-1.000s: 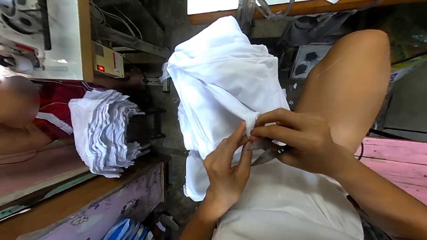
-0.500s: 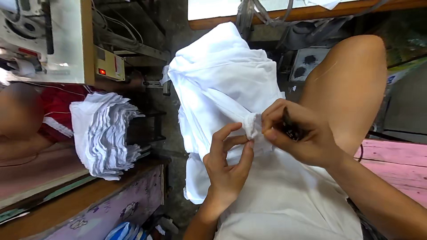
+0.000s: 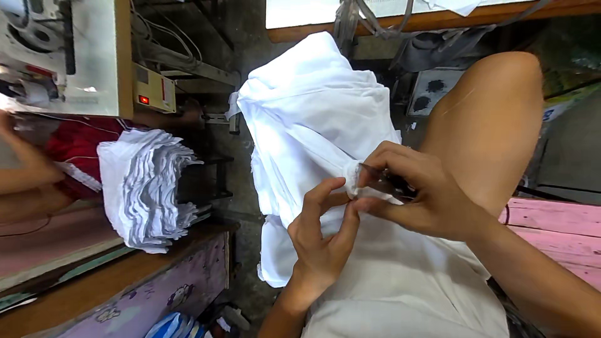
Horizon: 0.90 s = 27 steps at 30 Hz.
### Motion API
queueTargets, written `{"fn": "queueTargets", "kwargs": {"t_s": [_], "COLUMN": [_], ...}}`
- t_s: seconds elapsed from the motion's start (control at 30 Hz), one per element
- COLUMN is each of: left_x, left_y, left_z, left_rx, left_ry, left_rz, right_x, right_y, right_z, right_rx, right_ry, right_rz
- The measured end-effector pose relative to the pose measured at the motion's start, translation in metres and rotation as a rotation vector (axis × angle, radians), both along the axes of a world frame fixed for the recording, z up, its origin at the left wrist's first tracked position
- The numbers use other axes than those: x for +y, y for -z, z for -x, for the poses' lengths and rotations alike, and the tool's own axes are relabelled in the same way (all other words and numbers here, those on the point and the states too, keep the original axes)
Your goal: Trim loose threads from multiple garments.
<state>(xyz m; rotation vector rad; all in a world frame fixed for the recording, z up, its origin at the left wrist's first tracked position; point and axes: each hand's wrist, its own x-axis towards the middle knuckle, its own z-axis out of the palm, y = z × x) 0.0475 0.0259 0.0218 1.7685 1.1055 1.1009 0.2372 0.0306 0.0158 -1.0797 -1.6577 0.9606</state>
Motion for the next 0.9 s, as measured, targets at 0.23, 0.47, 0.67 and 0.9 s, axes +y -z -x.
{"fn": "queueTargets", "kwargs": {"t_s": [0.23, 0.47, 0.67, 0.9], "left_x": [-0.001, 0.002, 0.005, 0.007], "left_y": [0.0, 0.0, 0.004, 0.011], "left_z": [0.001, 0.002, 0.007, 0.004], "left_rx": [0.009, -0.019, -0.02, -0.014], "left_ry": [0.003, 0.017, 0.028, -0.008], "left_rz": [-0.025, 0.004, 0.006, -0.048], "right_x": [0.005, 0.008, 0.008, 0.008], "right_y": [0.001, -0.003, -0.009, -0.007], "right_z": [0.002, -0.007, -0.011, -0.01], "right_rx": [-0.013, 0.331, 0.569, 0.451], "right_ry": [-0.056, -0.229, -0.271, -0.259], "right_rz": [-0.037, 0.196, 0.29, 0.25]}}
